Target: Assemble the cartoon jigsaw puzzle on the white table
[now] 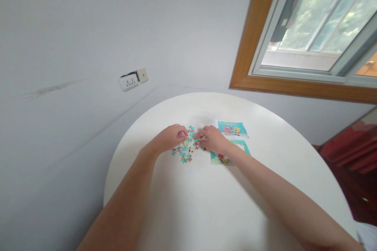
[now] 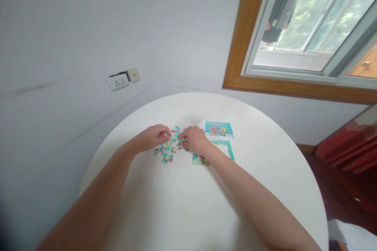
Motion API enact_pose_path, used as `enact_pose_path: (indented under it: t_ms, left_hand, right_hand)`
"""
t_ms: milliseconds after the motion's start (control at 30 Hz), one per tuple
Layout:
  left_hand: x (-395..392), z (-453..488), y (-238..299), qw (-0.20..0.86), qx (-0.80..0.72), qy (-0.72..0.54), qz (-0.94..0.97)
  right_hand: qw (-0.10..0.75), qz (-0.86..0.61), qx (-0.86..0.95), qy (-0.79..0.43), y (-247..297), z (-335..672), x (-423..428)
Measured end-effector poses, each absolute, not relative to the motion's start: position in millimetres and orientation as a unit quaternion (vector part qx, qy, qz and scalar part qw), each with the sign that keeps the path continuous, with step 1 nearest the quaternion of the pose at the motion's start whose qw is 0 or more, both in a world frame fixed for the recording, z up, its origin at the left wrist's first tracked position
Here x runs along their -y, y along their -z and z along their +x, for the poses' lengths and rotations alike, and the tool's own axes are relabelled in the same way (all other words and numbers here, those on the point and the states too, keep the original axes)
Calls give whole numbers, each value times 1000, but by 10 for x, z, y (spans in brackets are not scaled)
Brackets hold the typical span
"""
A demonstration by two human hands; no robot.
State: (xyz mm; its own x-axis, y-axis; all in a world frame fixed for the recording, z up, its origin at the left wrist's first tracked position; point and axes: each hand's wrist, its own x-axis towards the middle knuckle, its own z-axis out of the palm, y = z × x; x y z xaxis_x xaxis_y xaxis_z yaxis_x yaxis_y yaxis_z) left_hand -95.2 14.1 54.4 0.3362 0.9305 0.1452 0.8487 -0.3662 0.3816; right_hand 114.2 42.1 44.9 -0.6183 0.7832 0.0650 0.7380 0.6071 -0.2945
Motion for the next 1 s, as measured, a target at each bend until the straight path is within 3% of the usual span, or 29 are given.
enact_pose_path:
  t_ms: [600,1000]
  left_hand:
    - [-156,-994,-523,133,-552,-150,810]
    - [-130,-1018,-521,178,-568,-120,795]
  right_hand:
    - [77,-378,918,-91,-524,1018,-159]
    - [81,-393,900,-170,-504,949,-268]
